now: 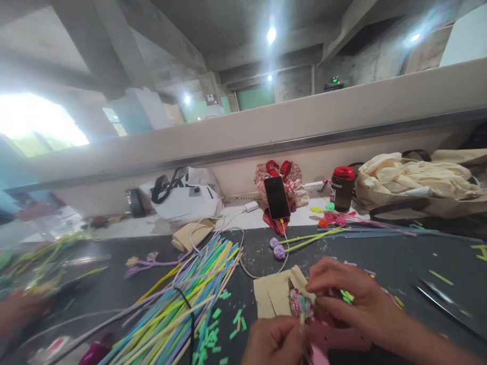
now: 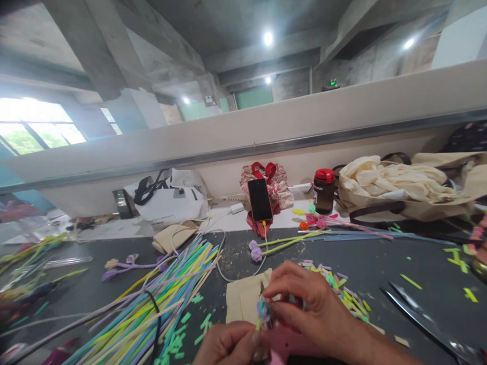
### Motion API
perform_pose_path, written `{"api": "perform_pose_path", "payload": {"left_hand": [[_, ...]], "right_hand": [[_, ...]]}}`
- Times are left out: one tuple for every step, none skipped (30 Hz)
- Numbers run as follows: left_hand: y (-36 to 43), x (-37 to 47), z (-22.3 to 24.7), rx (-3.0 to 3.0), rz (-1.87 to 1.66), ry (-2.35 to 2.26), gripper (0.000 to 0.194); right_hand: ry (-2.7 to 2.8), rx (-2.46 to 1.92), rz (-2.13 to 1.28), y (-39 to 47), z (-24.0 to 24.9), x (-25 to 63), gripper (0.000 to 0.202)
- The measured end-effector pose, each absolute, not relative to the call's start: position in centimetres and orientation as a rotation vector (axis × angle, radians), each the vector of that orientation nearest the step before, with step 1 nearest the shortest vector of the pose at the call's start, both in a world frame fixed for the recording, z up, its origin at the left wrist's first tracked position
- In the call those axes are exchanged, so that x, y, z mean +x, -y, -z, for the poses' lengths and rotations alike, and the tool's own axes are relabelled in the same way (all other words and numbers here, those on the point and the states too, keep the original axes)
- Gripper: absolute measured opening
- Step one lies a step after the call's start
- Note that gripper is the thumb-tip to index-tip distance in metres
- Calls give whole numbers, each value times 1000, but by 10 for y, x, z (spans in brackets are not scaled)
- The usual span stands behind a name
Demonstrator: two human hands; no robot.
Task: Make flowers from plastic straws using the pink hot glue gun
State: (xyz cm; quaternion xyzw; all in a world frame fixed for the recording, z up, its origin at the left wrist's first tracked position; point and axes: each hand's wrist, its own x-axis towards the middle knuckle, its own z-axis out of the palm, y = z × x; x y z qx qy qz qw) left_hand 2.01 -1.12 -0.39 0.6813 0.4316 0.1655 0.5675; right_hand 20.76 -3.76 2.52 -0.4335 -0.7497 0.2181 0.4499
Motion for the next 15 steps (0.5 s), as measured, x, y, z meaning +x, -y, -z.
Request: {"api": "perform_pose_path", "payload": {"left_hand": [[12,20,5,1603,-386,-1016,40],[12,20,5,1603,-385,-1019,40],[13,20,4,1603,-386,-1024,39],[13,20,4,1604,-385,-1026,39],[14,20,3,1604,-381,-1026,39],[14,20,2,1601,-377,-1025,39],[14,19,1,1593,-375,-1024,40],[14,19,0,1581,-376,-1024,41],[15,19,-1,1566,-382,-1024,42],[15,19,-1,1545,-397,-1028,43],[15,20,-1,1521,-416,-1036,43],[15,20,-1,1492,-437,-1042,42],[15,21,-1,1460,-459,-1043,40],[15,22,0,1429,-479,-1038,37],[15,23,0,1403,-499,-1031,34]], "right_hand": [[1916,-1052,-487,37,-24,209,17],[1980,-1037,-447,37,-24,210,17],[2037,-1029,-420,37,-24,210,16],[2082,-1027,-402,37,-23,210,14],[2114,-1031,-386,37,-23,210,13],[2134,-1042,-374,37,-23,210,11],[2146,-1057,-367,38,-23,210,11],[2155,-1072,-365,38,-23,210,11],[2156,-1091,-364,39,-22,210,12],[2159,-1105,-367,39,-21,209,12],[2161,-1109,-367,39,-20,209,13],[2159,-1114,-366,39,-19,209,13],[2155,-1117,-363,38,-17,209,13],[2156,-1118,-362,37,-15,209,13],[2158,-1118,-364,36,-13,209,12]]}}
